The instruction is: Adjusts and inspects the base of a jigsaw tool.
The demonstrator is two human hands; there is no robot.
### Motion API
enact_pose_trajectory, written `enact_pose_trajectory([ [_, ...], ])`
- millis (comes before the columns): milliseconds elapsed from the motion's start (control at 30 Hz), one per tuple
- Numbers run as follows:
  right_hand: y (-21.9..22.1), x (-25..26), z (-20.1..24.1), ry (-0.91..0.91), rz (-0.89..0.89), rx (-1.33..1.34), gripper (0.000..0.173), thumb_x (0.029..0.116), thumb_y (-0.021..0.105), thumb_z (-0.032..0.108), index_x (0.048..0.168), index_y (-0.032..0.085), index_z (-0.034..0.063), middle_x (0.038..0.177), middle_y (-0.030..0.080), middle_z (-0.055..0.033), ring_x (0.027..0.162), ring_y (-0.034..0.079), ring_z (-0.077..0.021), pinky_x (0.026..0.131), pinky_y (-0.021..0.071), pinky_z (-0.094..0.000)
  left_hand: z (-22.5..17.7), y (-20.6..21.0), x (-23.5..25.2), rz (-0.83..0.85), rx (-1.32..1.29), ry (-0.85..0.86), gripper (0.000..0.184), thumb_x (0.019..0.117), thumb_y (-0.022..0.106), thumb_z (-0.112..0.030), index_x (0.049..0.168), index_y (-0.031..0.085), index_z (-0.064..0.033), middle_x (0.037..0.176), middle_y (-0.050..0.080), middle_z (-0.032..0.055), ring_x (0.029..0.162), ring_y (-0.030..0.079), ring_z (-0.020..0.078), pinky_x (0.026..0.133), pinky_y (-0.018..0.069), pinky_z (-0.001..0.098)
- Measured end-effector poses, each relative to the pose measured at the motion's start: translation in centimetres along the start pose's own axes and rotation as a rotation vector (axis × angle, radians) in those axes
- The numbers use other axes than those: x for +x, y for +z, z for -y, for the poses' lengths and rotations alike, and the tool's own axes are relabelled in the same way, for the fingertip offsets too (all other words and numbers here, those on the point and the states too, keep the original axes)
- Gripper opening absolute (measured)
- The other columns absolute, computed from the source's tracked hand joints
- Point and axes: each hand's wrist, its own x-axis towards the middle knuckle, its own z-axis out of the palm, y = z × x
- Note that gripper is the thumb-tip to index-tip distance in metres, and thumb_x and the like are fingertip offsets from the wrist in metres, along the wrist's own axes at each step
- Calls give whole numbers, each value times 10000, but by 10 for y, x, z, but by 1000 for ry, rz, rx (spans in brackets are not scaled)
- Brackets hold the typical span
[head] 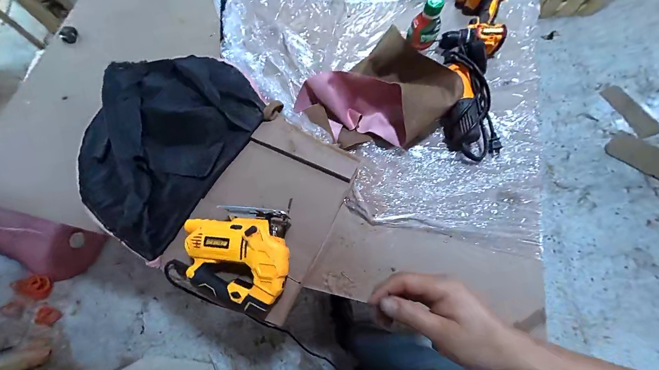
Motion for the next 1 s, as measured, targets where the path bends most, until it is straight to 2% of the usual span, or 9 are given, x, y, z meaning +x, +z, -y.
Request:
enact_pose_trajectory([
  [167,40,73,-74,352,-163,-53,256,1029,598,372,1170,727,201,964,750,66,849,717,-67,789,620,-298,-42,-15,101,-86,220,51,415,904,712,-190,1292,660,-50,1094,695,61,566,606,122,447,530,295],
  [300,71,123,-86,483,-308,49,344,1011,628,362,1297,634,172,1102,738,49,935,718,-74,840,626,-315,-59,-32,159,-40,359,55,436,906,722,-248,1303,660,-79,1192,686,65,719,661,133,527,549,321],
  [400,83,136,-86,536,-309,98,384,1017,613,390,1318,618,151,1162,729,29,1018,711,-82,910,609,-329,-57,-42,197,-5,456,79,477,901,728,-280,1328,647,-83,1251,671,96,735,665,167,557,559,380],
  [467,92,143,-86,579,-322,119,381,1019,601,423,1295,641,164,1124,736,32,987,713,-80,892,608,-327,-60,-48,223,41,550,117,539,896,737,-327,1367,629,-86,1328,642,116,916,683,217,713,580,456],
  [533,100,150,-85,628,-352,131,382,1021,592,450,1287,646,182,1104,740,37,969,718,-77,882,615,-329,-65,-52,252,123,647,193,645,867,753,-407,1401,602,-79,1409,593,152,1186,621,306,945,521,558],
  [600,108,161,-83,661,-408,128,357,1031,574,445,1268,662,194,1067,744,37,949,717,-77,875,608,-336,-69,-53,285,227,737,314,727,824,789,-462,1416,593,-88,1447,562,167,1280,581,343,1018,498,588],
  [767,122,189,-80,792,-603,72,338,1061,505,463,1122,738,226,964,736,18,922,698,-131,845,568,-438,-80,-41,371,660,1023,575,824,752,817,-593,1427,595,-176,1499,535,109,1200,651,335,905,571,600],
  [933,149,201,-90,795,-848,159,348,1052,512,471,1061,743,211,946,737,-6,898,703,-164,810,577,-476,-90,-29,428,972,1140,704,909,675,807,-725,1345,635,-136,1388,616,99,1153,666,304,935,560,585],
  [1000,156,205,-85,812,-868,207,338,1045,528,464,1054,739,200,929,726,-26,870,694,-177,774,568,-469,-92,-30,429,1040,1164,648,910,681,807,-730,1354,628,-144,1351,635,92,1166,657,290,980,541,571],
])
